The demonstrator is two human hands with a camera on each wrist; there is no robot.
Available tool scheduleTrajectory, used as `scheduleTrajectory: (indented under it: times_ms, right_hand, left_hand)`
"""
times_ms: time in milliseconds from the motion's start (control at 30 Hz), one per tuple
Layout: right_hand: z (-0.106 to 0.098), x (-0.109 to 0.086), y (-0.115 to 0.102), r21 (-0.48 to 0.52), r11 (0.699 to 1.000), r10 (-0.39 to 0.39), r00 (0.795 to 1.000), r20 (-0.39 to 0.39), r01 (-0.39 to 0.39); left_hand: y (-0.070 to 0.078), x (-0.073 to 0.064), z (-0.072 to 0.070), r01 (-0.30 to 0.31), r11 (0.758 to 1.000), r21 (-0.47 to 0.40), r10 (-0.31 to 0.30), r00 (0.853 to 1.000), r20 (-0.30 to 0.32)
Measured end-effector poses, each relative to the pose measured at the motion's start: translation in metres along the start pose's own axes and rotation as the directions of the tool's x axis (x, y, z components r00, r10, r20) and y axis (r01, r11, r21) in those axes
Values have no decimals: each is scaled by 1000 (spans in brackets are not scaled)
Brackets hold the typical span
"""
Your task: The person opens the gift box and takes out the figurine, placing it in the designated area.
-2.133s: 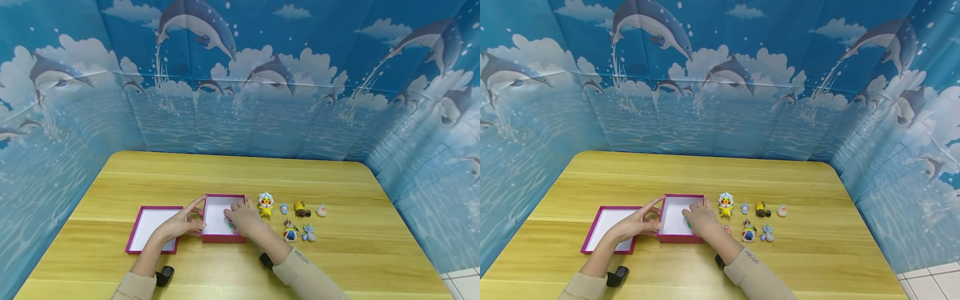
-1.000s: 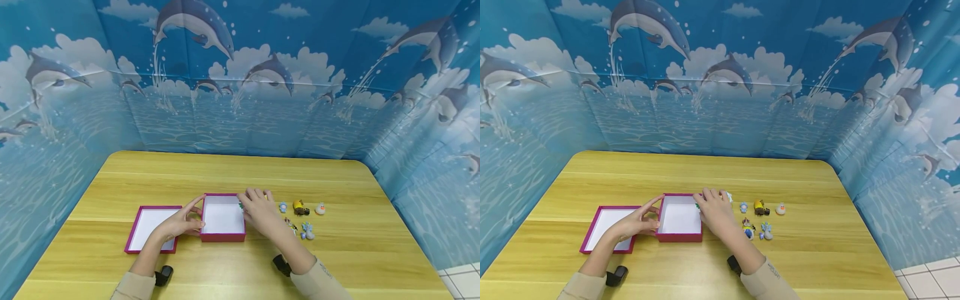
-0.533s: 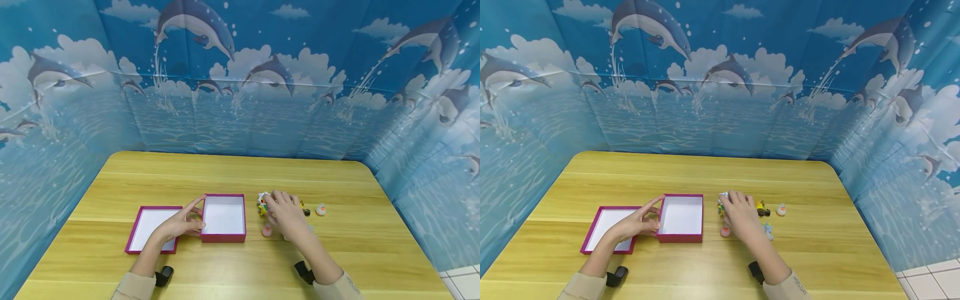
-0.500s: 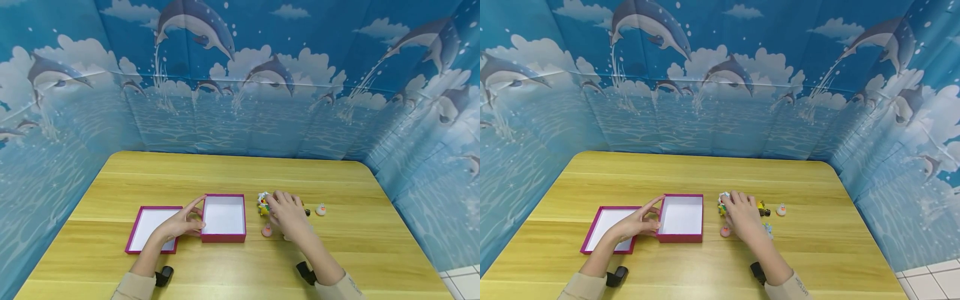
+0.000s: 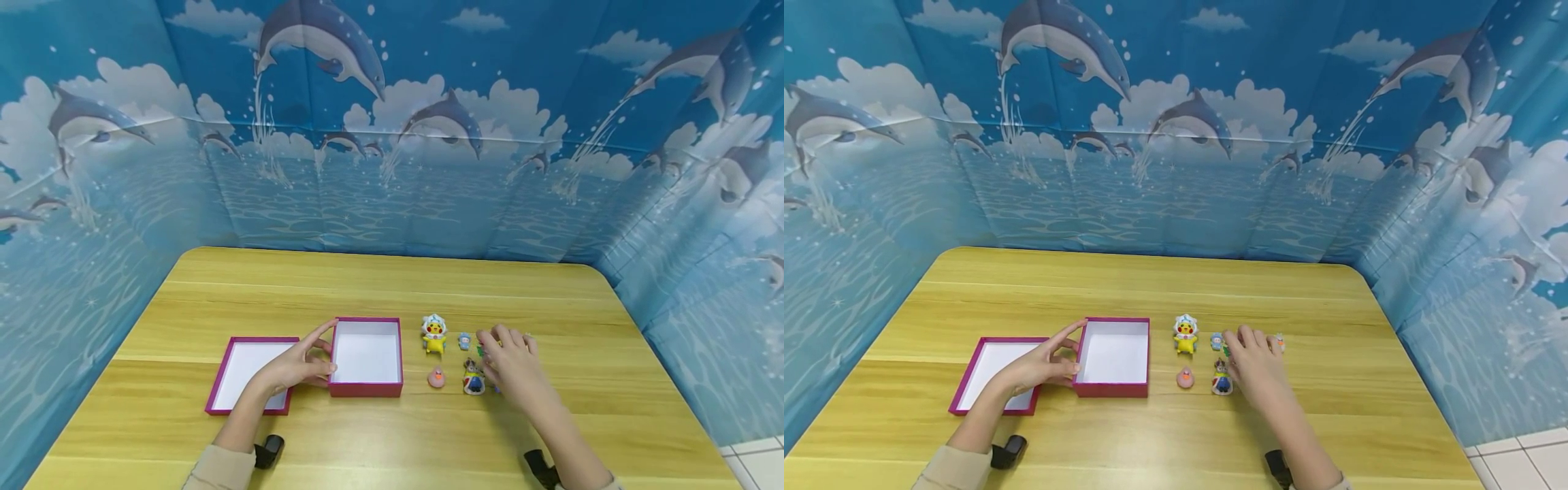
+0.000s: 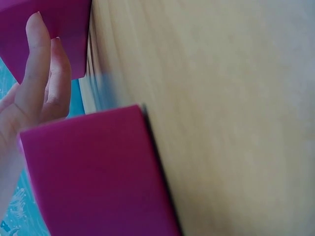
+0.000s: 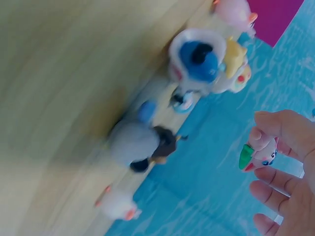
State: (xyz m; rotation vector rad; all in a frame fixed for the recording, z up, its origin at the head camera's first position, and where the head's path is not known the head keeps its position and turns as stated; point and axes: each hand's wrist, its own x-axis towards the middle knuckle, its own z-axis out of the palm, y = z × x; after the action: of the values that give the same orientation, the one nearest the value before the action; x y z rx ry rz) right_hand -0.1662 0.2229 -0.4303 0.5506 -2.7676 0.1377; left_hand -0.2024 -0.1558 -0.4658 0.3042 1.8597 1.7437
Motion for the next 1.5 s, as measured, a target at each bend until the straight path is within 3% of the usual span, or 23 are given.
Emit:
scheduleTrajectory:
  times_ms: [533, 967, 1500]
  right_hand:
    - [-3, -35, 41, -60, 997, 51, 998, -27, -53]
    - [10, -57, 62, -124, 992, 36, 996, 82, -25]
    - [17, -64, 69, -143, 990, 13, 985, 171, 12]
  left_hand:
    - [1, 0, 0, -1, 1000, -2, 1, 1000, 2]
    - [1, 0, 1, 9, 1000, 1, -9, 1000, -1]
    - [2, 0, 1, 9, 1000, -1, -9, 1000, 1]
